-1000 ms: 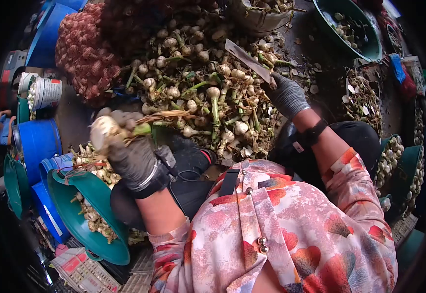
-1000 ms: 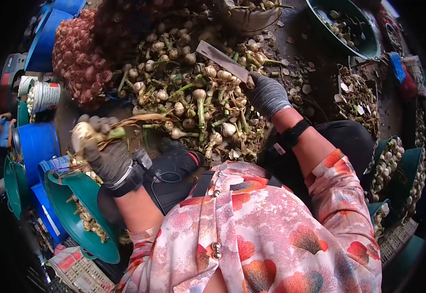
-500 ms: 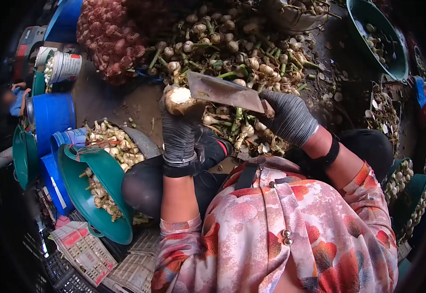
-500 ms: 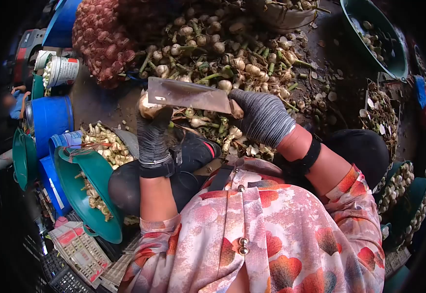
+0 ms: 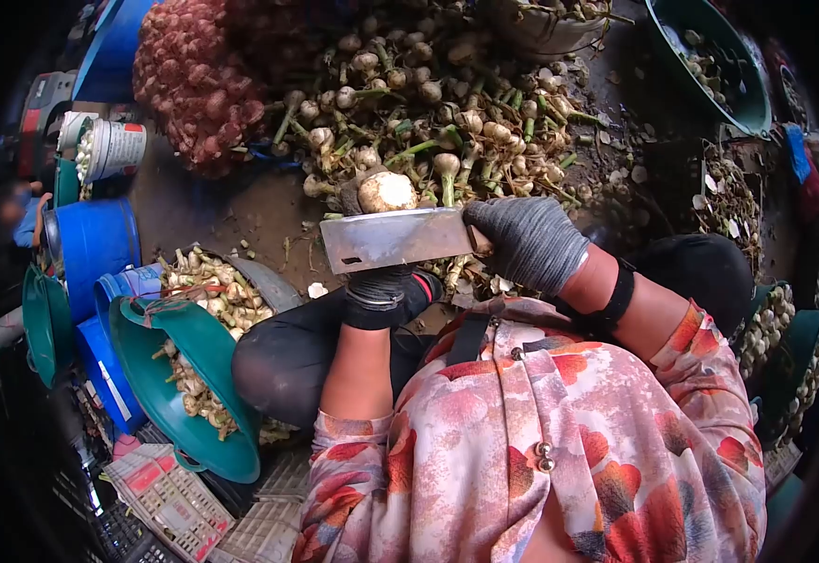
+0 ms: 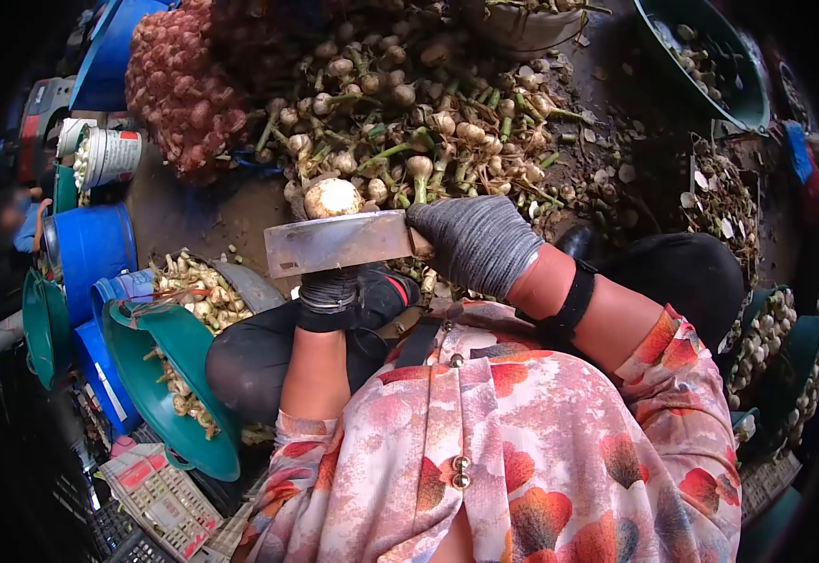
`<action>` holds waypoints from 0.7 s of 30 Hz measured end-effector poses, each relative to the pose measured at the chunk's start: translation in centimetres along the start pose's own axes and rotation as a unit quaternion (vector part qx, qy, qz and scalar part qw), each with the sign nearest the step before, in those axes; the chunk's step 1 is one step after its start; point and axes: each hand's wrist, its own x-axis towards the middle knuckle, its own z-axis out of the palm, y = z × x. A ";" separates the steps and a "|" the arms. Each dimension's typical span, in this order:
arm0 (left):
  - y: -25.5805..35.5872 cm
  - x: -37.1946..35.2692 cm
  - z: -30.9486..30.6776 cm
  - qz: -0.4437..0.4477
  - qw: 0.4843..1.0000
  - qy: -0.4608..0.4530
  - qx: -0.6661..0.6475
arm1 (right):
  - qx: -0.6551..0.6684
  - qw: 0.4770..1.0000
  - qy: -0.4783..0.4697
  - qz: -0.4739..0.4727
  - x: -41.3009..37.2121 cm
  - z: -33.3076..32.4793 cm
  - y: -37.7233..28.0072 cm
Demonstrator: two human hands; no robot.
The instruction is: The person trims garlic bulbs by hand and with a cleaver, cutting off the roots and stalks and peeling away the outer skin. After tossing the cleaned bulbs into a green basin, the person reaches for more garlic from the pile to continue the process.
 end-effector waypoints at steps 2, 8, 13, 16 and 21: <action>0.5 -0.4 0.2 0.017 0.998 0.054 0.014 | -0.002 1.000 0.006 -0.009 -0.3 0.1 0.0; 5.2 2.3 -2.3 -0.118 0.852 0.285 -0.423 | -0.006 0.982 0.004 0.189 1.2 3.4 5.5; 1.9 -2.2 -11.3 0.063 0.733 0.449 -0.506 | 0.005 0.961 0.058 0.270 1.1 1.6 8.6; -3.1 -12.3 -20.0 0.220 0.573 0.562 -0.554 | 0.123 0.939 0.137 0.289 1.7 0.0 8.3; -1.0 -7.7 -21.4 0.078 0.387 0.724 -0.566 | 0.299 0.892 0.217 0.260 2.4 0.6 9.2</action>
